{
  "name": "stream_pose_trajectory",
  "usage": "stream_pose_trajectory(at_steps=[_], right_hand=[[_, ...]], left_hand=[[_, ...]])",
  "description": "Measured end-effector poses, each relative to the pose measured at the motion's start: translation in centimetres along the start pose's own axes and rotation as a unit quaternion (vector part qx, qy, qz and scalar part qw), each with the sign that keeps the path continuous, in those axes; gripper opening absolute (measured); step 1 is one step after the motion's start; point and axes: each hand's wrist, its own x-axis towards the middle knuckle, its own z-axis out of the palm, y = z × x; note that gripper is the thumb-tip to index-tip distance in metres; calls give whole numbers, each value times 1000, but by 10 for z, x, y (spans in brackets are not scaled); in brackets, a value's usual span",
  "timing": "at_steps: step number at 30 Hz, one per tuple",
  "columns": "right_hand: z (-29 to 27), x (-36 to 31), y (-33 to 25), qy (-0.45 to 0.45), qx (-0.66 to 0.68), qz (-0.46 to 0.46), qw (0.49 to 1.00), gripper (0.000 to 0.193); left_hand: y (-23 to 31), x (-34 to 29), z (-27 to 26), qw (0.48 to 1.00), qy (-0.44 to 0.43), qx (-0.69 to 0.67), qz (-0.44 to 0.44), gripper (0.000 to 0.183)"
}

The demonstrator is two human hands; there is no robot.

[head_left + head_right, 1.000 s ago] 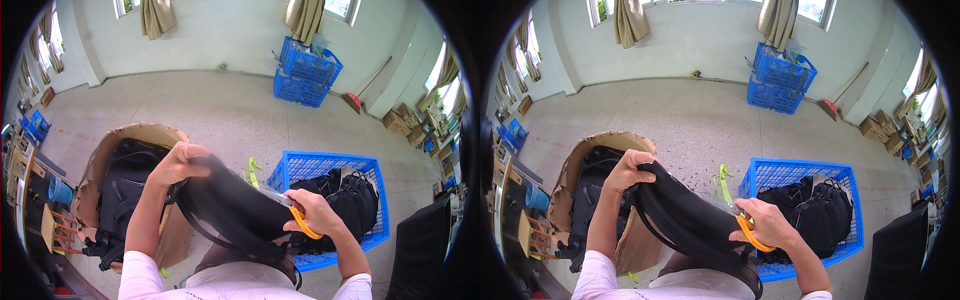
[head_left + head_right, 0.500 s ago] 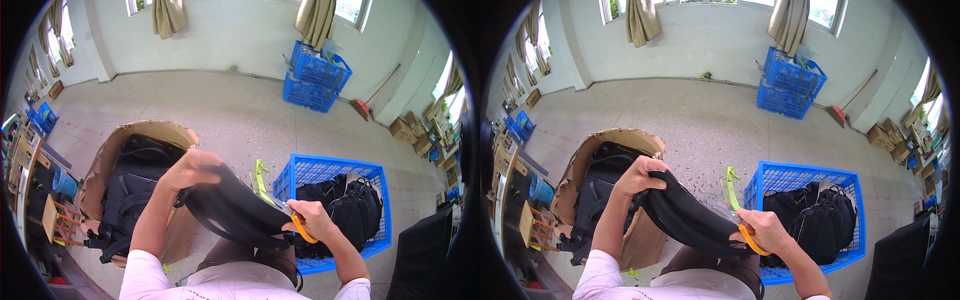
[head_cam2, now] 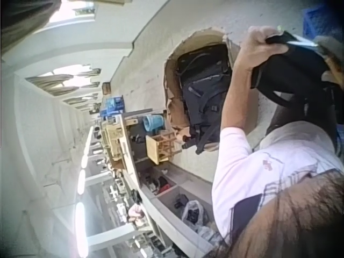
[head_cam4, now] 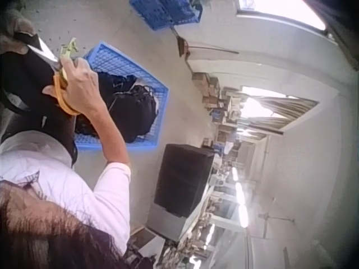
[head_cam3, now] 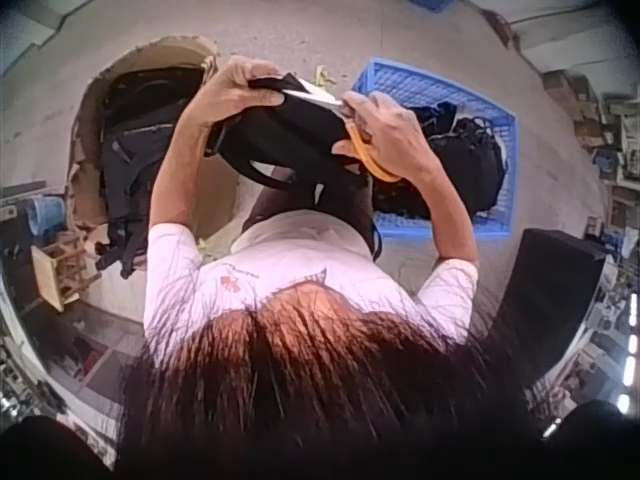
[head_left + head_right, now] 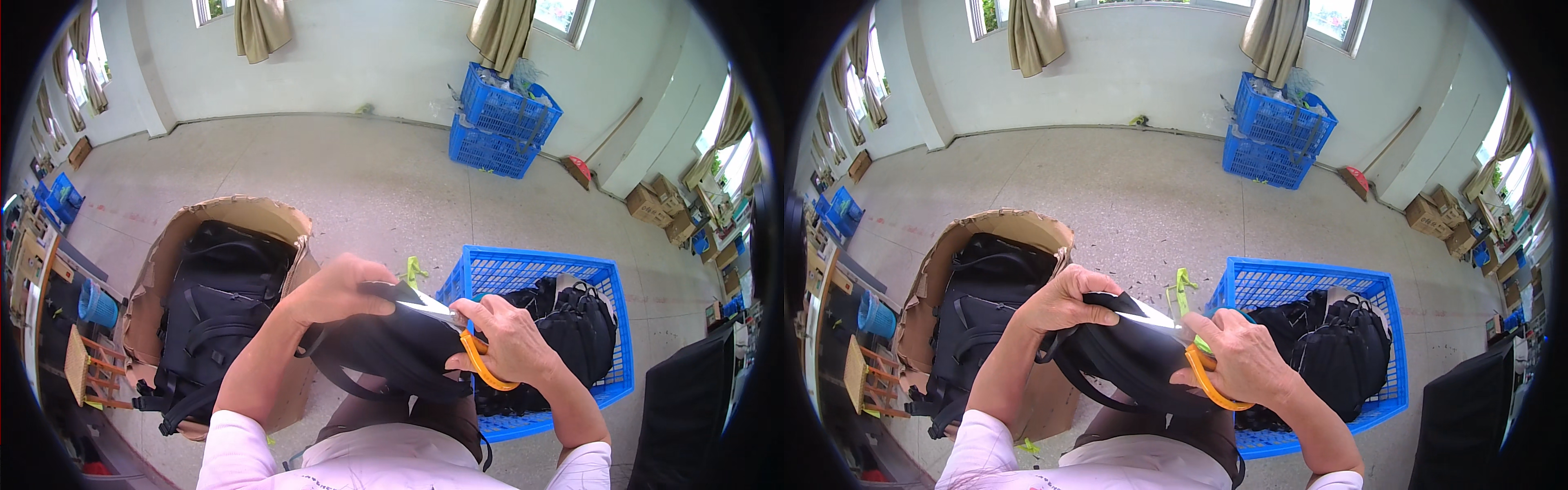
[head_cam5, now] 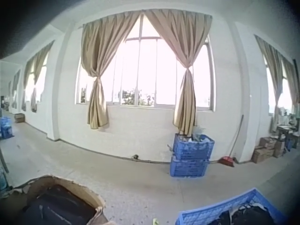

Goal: Cutting and trimming black fabric components using scissors in a factory setting.

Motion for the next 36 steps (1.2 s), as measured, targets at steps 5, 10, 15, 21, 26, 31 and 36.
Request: stream_pose_trajectory(at_steps=[5, 10, 15, 21, 26, 31, 36], right_hand=[[-1, 0, -3, 10, -11, -7, 1000, 57], [11, -4, 3, 56, -25, -30, 998, 54], [18, -7, 5, 74, -10, -25, 997, 54], [9, -2, -2, 90, -12, -34, 995, 55], [29, -9, 11, 122, -27, -42, 991, 50], [17, -10, 13, 96, -3, -38, 995, 48], [-8, -1, 8, 51, -6, -56, 997, 45]], left_hand=[[0, 2, 1, 1000, -6, 8, -2, 29], [-1, 5, 4, 1000, -5, -6, 8, 28], [1, 7, 3, 1000, -13, -6, 3, 20], [9, 9, 6, 1000, -26, -13, 2, 20], [9, 13, 7, 999, -42, -13, 6, 20], [6, 14, 9, 999, -47, 0, 3, 22], [14, 19, 19, 999, -44, 20, 24, 32]])
